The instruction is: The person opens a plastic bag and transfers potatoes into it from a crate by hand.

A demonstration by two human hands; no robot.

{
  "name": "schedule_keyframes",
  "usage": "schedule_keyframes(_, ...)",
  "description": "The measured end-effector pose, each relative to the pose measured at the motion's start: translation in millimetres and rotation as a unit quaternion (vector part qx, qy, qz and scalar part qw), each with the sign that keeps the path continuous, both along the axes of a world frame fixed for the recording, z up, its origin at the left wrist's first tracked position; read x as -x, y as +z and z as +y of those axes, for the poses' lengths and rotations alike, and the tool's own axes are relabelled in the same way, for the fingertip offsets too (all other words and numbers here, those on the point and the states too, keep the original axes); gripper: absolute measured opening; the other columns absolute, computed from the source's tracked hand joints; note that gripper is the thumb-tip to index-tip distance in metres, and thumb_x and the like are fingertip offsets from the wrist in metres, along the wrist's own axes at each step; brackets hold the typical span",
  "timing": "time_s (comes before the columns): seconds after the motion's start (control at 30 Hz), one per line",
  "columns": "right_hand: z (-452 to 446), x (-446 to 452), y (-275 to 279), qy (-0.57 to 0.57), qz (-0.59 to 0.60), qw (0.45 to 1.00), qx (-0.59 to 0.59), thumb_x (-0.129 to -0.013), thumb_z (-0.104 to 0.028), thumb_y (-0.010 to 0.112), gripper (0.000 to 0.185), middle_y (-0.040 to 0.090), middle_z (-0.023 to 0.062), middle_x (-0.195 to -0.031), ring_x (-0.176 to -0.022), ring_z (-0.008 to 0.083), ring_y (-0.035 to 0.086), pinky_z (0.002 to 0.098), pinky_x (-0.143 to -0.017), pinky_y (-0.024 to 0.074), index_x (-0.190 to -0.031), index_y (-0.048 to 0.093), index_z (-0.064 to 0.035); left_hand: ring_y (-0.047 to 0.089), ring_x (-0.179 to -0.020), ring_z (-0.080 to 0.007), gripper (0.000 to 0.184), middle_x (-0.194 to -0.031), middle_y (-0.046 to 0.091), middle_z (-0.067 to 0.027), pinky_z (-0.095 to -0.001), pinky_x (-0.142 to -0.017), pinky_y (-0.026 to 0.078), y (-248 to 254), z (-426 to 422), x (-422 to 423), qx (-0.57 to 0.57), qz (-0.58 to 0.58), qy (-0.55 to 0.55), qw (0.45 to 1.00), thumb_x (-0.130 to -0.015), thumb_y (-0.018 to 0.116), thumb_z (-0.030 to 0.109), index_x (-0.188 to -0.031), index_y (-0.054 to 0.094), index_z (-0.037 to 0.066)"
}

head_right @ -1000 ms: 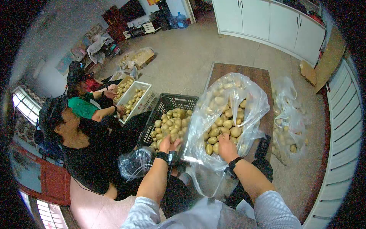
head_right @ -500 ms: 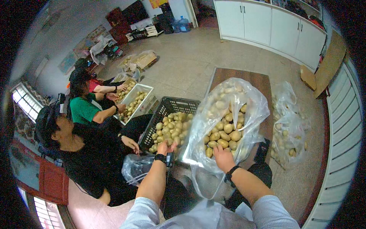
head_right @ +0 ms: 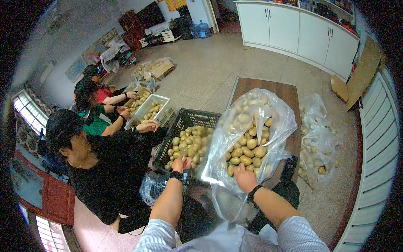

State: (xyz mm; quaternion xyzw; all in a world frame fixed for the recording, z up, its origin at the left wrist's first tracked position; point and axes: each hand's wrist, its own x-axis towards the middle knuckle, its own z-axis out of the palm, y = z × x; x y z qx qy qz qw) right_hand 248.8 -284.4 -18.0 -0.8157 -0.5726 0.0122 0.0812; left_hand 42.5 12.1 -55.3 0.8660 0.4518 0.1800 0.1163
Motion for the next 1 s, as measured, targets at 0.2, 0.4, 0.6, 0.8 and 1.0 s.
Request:
schedule_keyframes(0.2, -2, 5, 1, 0.010, -0.015, 1.000, -0.013, -0.083, -0.014, 0.052, 0.025, 0.053, 0.0174, -0.097, -0.059, 0.0298, 0.064, 0.0409, -0.049, 0.0512, -0.107, 0.055, -0.0108, 0.061, -0.092, -0.0273, 0.023, -0.105, 0.057, -0.0104, -0.0420, -0.074, 0.054, -46, 10, -31, 0.565, -0.521, 0.077, 0.635, -0.093, 0.055, 0.020, -0.111, 0.052, 0.008)
schedule_keyframes(0.4, -1, 2, 8, -0.081, 0.156, 0.983, -0.047, -0.072, -0.017, 0.063, 0.036, 0.055, 0.0196, -0.110, -0.078, 0.0361, 0.064, 0.0458, -0.067, 0.0523, -0.107, 0.057, -0.0099, 0.061, -0.086, -0.0295, 0.017, -0.103, 0.055, -0.0110, -0.0427, -0.074, 0.055, 15, -28, -46, 0.477, -0.399, -0.061, 0.781, -0.091, 0.055, 0.013, -0.106, 0.050, 0.005)
schedule_keyframes(0.6, 11, -24, -20, -0.075, 0.336, 0.907, -0.241, -0.076, -0.019, 0.061, 0.047, 0.063, 0.0141, -0.090, -0.068, 0.0275, 0.063, 0.0411, -0.058, 0.0488, -0.121, 0.053, -0.0102, 0.063, -0.076, -0.0266, 0.029, -0.103, 0.055, -0.0107, -0.0362, -0.060, 0.054, 26, -58, -64, 0.467, -0.344, -0.141, 0.802, -0.090, 0.056, 0.020, -0.113, 0.049, 0.004)
schedule_keyframes(0.8, 17, -13, 56, -0.174, 0.720, 0.663, -0.106, -0.079, -0.008, 0.057, 0.045, 0.060, 0.0037, -0.082, -0.061, 0.0107, 0.055, 0.0234, -0.048, 0.0406, -0.124, 0.052, -0.0089, 0.065, -0.069, -0.0197, 0.050, -0.113, 0.058, -0.0109, -0.0307, -0.052, 0.050, 101, -110, -77, 0.653, -0.272, -0.044, 0.705, -0.093, 0.056, 0.035, -0.130, 0.041, 0.006)
schedule_keyframes(1.0, 16, -3, 53, -0.109, 0.710, 0.685, -0.122, -0.085, -0.008, 0.058, 0.037, 0.061, 0.0030, -0.085, -0.063, 0.0095, 0.057, 0.0224, -0.049, 0.0437, -0.122, 0.053, -0.0057, 0.066, -0.069, -0.0192, 0.053, -0.116, 0.059, -0.0115, -0.0298, -0.052, 0.051, 100, -131, -90, 0.679, -0.200, -0.075, 0.702, -0.093, 0.056, 0.042, -0.128, 0.042, 0.006)
